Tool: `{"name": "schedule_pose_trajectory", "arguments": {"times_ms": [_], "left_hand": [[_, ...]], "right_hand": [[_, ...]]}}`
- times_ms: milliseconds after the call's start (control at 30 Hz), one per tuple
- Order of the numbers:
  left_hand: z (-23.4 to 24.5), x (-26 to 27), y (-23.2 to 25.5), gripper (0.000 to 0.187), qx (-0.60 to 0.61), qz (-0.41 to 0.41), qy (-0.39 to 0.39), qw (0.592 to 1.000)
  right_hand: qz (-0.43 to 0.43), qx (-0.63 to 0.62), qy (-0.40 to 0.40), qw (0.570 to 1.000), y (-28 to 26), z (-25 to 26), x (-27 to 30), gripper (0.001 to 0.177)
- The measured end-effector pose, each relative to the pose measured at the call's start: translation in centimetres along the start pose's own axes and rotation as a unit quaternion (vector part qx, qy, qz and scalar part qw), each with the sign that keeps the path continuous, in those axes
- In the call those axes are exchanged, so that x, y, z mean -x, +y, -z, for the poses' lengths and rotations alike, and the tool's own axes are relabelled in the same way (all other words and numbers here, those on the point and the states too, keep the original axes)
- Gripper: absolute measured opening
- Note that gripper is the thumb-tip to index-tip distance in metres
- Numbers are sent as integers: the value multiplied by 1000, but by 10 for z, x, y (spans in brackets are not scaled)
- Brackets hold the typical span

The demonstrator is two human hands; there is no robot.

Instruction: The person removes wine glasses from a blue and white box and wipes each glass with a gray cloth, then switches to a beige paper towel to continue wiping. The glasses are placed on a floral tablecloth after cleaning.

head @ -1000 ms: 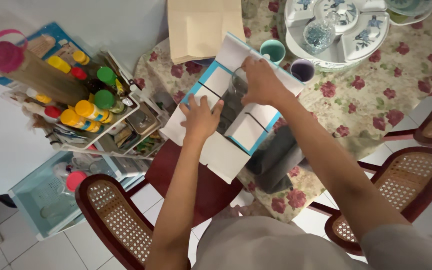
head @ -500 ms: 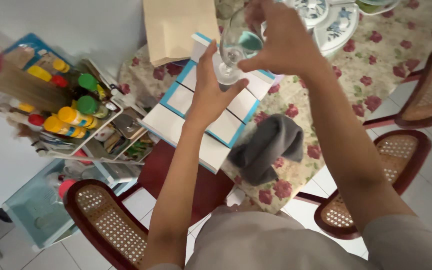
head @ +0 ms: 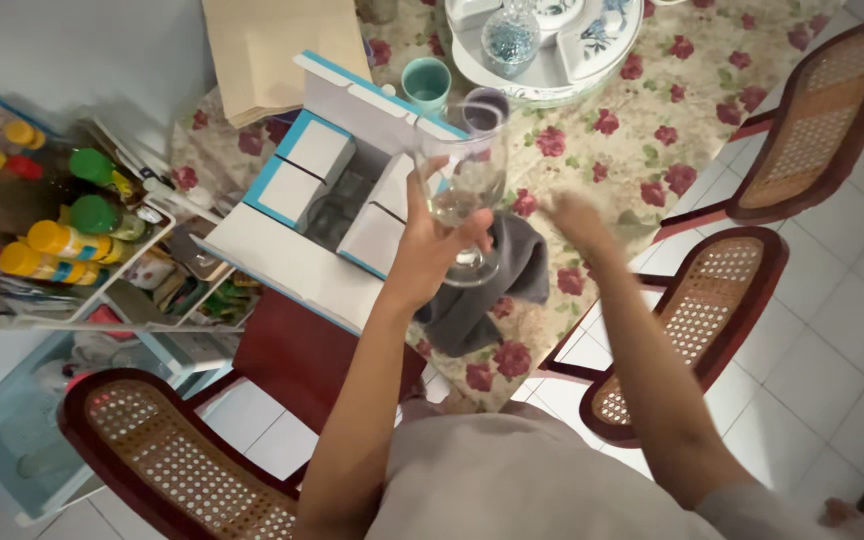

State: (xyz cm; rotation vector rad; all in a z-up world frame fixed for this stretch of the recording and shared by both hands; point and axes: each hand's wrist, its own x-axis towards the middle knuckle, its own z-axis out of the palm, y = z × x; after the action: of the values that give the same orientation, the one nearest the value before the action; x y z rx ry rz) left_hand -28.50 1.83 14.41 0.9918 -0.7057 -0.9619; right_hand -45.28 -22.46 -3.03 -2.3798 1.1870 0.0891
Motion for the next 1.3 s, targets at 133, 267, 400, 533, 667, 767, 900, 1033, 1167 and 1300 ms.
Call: {"name": "schedule_pose_trajectory", "arguments": {"times_ms": [133, 267, 400, 533, 667, 767, 900, 1033, 1167, 1300], "left_hand": [[0, 9, -9, 87, 42, 35, 28, 998], [-1, 15, -14, 82, 103, 43, 24, 993], [-5, 18, -13, 78, 135, 49, 36, 989], [-17, 23, -17, 82, 45, 41, 39, 997], [-36, 33, -25, 79, -237, -72, 39, 968], [-46, 36, -19, 76, -250, -161, -10, 955], [-55, 37, -8, 77, -178, -126, 21, 976], [-54, 36, 0, 77, -195, -128, 22, 972], [-49, 32, 1, 80, -187, -118, 25, 975], [-54, 26, 3, 88, -165, -79, 62, 981]], "right_hand": [[-65, -33, 66, 995, 30, -104, 29, 83], [-29, -284, -67, 956, 11, -68, 41, 58], [33, -665, -76, 742, -33, 34, 101, 38], [121, -708, 43, 694, -96, 101, 173, 51], [292, -403, 144, 855, -174, 102, 203, 79], [252, -251, 190, 915, -197, 106, 207, 62], [281, -299, 250, 877, -196, 106, 199, 59], [281, -359, 269, 849, -189, 103, 179, 57], [148, -578, 162, 786, -187, 108, 164, 59], [182, -482, 162, 842, -195, 111, 187, 60]]}}
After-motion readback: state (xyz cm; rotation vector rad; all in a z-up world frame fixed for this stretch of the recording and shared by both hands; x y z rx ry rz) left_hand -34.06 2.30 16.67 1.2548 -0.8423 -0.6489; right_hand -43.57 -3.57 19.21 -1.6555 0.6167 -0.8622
